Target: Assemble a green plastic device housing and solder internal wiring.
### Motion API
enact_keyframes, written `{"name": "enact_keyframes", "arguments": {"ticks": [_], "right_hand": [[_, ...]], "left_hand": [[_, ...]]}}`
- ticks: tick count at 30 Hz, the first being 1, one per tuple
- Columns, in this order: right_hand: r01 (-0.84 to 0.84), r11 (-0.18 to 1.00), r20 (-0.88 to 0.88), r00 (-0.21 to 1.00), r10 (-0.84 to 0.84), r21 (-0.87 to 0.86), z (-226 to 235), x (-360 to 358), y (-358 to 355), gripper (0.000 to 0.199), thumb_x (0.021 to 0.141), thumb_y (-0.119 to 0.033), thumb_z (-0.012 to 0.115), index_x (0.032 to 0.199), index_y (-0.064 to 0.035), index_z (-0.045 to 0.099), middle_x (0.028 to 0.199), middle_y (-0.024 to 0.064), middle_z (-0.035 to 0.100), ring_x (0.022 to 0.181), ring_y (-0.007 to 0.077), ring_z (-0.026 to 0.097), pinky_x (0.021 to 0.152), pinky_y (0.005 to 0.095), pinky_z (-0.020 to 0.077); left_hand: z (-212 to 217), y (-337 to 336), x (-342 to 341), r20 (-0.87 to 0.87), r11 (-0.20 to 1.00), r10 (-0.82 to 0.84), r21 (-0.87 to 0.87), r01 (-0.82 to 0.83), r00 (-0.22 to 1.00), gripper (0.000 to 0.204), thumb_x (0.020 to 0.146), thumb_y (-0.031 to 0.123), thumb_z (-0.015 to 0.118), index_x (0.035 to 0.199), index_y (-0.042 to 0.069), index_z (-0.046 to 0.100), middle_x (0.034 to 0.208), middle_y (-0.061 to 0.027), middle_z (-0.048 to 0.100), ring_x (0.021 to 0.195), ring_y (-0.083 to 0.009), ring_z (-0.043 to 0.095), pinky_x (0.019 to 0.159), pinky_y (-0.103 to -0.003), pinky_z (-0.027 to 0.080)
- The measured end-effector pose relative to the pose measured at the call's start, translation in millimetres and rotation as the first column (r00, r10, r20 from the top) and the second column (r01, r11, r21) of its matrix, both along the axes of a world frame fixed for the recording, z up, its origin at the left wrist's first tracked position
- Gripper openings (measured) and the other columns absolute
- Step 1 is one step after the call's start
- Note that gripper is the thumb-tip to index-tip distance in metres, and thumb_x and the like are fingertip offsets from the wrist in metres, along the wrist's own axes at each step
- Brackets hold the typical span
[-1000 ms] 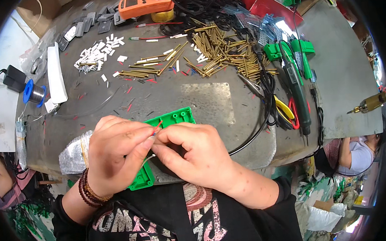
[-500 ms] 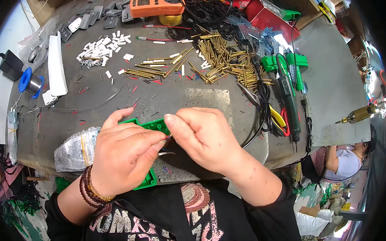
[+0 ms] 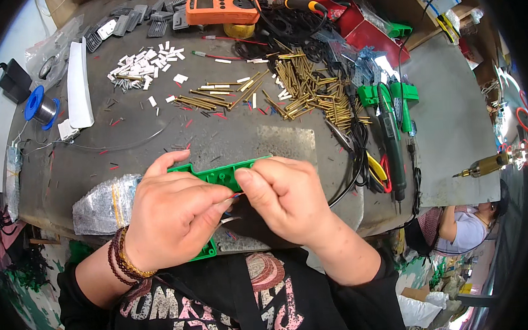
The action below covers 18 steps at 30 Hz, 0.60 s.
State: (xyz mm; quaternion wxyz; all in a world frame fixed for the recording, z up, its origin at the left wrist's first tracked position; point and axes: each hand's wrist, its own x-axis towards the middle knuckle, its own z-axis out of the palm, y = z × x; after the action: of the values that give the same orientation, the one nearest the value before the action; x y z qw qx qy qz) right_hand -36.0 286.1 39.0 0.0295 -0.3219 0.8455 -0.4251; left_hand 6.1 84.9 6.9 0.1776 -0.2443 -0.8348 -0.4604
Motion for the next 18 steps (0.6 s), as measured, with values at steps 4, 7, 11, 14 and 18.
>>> {"name": "enact_keyframes", "arguments": {"ticks": [4,7,11,14,18], "right_hand": [[-0.12,0.99,0.304,0.948,0.094,0.068,17,-11,25,0.027,0.088,-0.023,0.074,0.075,-0.0009,0.066,0.06,0.0094,0.058,0.056,0.0238,0.06,0.053,0.0343,0.0449],[-0.337,0.906,0.368,0.901,0.23,0.257,28,-11,39,0.027,0.079,-0.027,0.081,0.088,-0.003,0.072,0.07,0.0092,0.064,0.066,0.0269,0.066,0.058,0.0323,0.0495],[-0.16,0.942,-0.433,0.857,0.281,0.295,9,-5,14,0.025,0.074,-0.012,0.078,0.094,-0.0057,0.065,0.086,0.0075,0.064,0.07,0.0271,0.065,0.059,0.0355,0.0521],[-0.164,0.942,-0.32,0.912,0.258,0.291,12,-2,10,0.014,0.081,-0.008,0.073,0.091,-0.0045,0.063,0.084,0.0075,0.063,0.066,0.0279,0.062,0.06,0.0343,0.0516],[-0.23,0.965,0.418,0.894,0.16,0.123,21,-8,17,0.012,0.087,-0.011,0.07,0.09,-0.0027,0.062,0.077,0.0077,0.058,0.062,0.0279,0.059,0.059,0.0314,0.0491]], "left_hand": [[1,-2,-1,0.013,1.0,-0.019,-0.004,0.019,1.0,0.006,0.079,0.009,0.07,0.085,0.01,0.072,0.069,-0.0043,0.068,0.065,-0.0222,0.066,0.096,-0.05,0.045],[2,-1,-1,0.038,1.0,-0.024,-0.016,0.024,0.999,0.006,0.079,0.009,0.069,0.085,0.01,0.072,0.07,-0.0037,0.069,0.066,-0.0216,0.067,0.097,-0.05,0.044],[3,-3,-2,0.02,0.997,-0.051,-0.06,0.052,0.998,0.007,0.078,0.009,0.07,0.084,0.009,0.071,0.071,-0.0027,0.069,0.066,-0.0205,0.066,0.097,-0.049,0.044],[1,-3,-1,0.008,0.997,-0.037,-0.073,0.038,0.999,0.007,0.078,0.009,0.07,0.085,0.009,0.071,0.073,-0.0023,0.07,0.067,-0.02,0.066,0.097,-0.049,0.044],[0,-3,3,0.007,0.998,-0.026,-0.058,0.026,1.0,0.008,0.078,0.01,0.069,0.086,0.01,0.071,0.075,-0.0028,0.07,0.069,-0.02,0.066,0.097,-0.047,0.044]]}}
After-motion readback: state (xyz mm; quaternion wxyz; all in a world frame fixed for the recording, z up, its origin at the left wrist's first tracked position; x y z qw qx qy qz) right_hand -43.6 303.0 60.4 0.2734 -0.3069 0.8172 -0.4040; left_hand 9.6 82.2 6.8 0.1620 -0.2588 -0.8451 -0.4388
